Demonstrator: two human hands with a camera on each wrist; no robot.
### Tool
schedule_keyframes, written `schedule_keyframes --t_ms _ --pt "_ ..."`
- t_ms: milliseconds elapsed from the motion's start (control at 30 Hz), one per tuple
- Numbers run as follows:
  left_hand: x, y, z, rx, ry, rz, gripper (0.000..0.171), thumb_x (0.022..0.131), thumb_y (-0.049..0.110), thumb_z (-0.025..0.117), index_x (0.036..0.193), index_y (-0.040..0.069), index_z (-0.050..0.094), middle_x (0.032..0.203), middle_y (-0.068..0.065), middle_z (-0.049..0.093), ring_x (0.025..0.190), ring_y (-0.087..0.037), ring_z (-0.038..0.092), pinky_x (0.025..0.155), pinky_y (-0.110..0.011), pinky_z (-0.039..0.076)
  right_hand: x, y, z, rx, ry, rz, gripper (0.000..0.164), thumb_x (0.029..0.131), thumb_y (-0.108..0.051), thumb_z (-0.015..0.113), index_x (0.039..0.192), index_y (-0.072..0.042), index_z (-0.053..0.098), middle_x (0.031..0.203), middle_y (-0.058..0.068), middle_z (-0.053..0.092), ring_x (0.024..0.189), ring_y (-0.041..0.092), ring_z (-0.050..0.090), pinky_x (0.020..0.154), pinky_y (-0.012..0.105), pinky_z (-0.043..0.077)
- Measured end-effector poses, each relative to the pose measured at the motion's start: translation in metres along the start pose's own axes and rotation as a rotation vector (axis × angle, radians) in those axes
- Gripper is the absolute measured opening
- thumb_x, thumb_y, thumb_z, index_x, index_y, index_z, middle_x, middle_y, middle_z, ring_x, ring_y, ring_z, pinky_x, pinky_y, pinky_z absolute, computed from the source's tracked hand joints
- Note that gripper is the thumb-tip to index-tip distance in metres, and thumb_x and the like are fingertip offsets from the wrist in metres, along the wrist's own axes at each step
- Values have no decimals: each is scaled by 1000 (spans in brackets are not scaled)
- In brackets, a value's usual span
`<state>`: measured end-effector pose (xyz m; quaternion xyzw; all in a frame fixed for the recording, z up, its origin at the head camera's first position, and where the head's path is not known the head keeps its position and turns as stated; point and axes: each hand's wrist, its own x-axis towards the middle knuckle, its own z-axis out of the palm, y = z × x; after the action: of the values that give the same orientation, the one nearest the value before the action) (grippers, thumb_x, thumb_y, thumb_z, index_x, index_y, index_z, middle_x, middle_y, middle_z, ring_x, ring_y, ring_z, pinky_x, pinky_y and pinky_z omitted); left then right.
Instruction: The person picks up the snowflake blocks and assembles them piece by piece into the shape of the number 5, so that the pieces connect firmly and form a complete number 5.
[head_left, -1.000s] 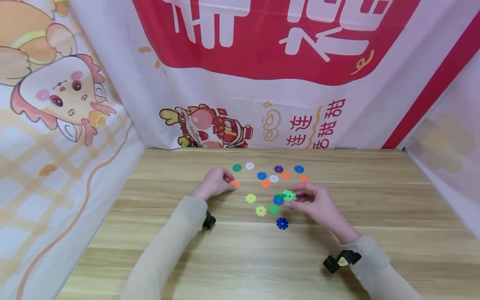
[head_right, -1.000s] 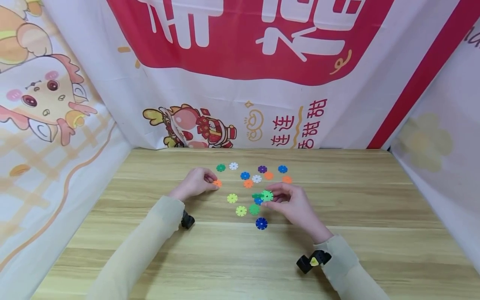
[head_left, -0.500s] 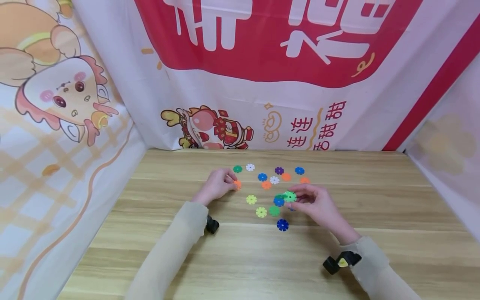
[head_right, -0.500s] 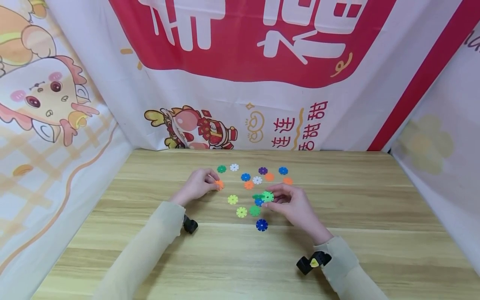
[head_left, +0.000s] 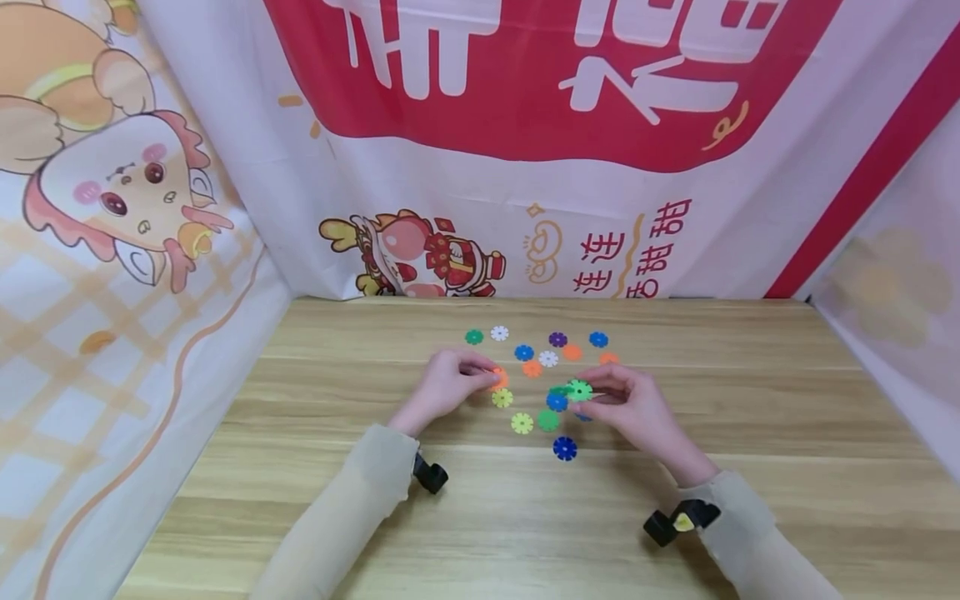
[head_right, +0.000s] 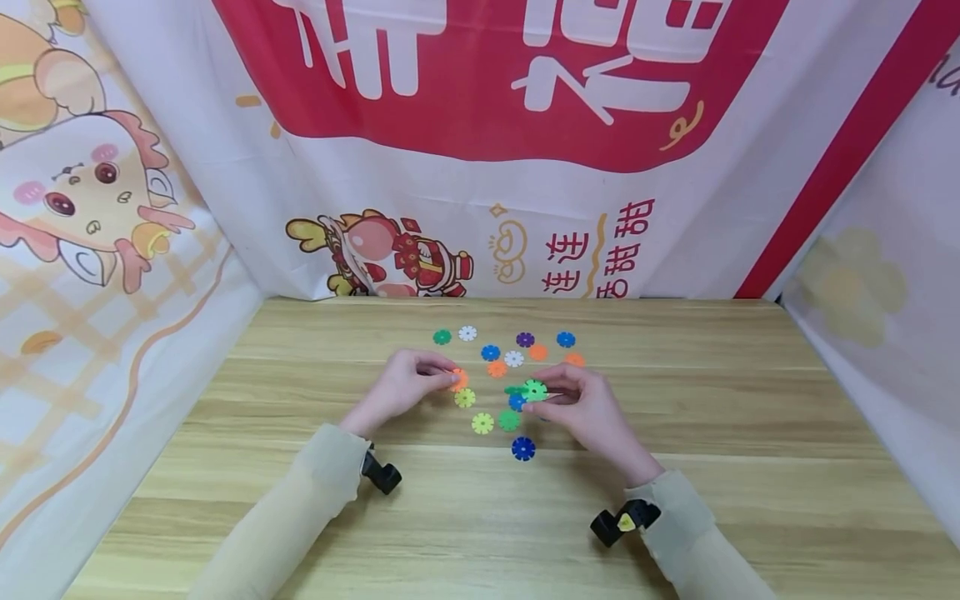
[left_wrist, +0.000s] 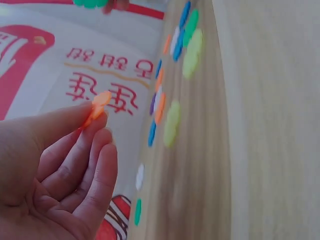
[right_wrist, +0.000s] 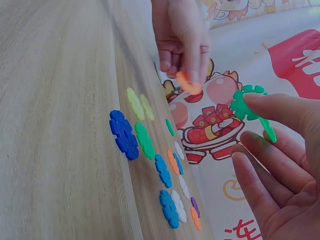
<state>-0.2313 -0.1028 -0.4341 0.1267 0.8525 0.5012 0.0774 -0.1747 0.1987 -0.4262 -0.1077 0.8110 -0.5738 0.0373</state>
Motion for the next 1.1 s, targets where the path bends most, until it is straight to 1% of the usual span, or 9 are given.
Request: schedule_keyframes --t_ms 200,400,500,567,700,800,867,967,1100 --pt "-10 18 11 -121 -30 32 17 94 20 77 109 11 77 90 2 75 81 -19 72 76 -50 59 1 -2 3 32 12 -13 41 84 -21 87 118 -8 69 112 6 73 98 25 71 84 32 58" --pt "-14 26 21 -167 -29 61 15 94 18 76 106 9 75 87 1 75 77 -18 72 76 -55 58 2 -2 6 22 20 -40 38 84 -18 87 116 -9 69 110 6 74 98 24 71 85 31 58" --pt "-16 29 24 -181 -35 57 15 94 19 76 106 10 75 86 1 76 78 -18 72 77 -57 57 2 -2 7 21 18 -50 38 84 -17 87 116 -8 68 110 6 74 98 24 70 85 30 57" --pt "-17 31 25 -175 -33 58 15 94 19 76 106 11 75 87 2 75 79 -17 72 77 -56 57 2 -2 8 22 17 -50 38 85 -16 86 117 -7 68 111 6 74 99 24 70 86 30 57" --pt "-19 34 27 -160 -30 59 15 94 20 77 105 11 74 88 3 75 80 -16 72 74 -47 59 2 -1 11 25 19 -39 40 85 -15 86 119 -5 67 111 5 74 100 24 70 86 30 57" --pt "-19 35 29 -173 -40 63 14 94 18 76 105 9 74 87 2 75 78 -17 72 73 -42 60 2 0 14 31 23 -35 42 83 -16 87 119 -5 67 109 4 74 100 23 70 86 31 57" --pt "-20 35 30 -190 -47 67 14 94 16 76 105 7 73 87 0 75 77 -18 72 73 -40 61 1 0 15 38 27 -32 43 82 -16 87 119 -5 67 108 5 75 99 24 70 86 31 57" --pt "-20 34 31 -204 -52 67 14 94 15 76 105 6 73 87 -2 75 78 -19 72 73 -41 61 2 2 18 51 32 -40 43 82 -14 87 118 -4 66 106 6 75 98 24 70 86 31 57" --pt "-21 35 31 -215 -56 62 14 95 17 75 106 7 73 87 -2 75 77 -19 72 76 -47 60 2 3 21 68 24 -59 42 82 -9 86 117 -3 65 106 10 75 98 26 70 86 31 57"
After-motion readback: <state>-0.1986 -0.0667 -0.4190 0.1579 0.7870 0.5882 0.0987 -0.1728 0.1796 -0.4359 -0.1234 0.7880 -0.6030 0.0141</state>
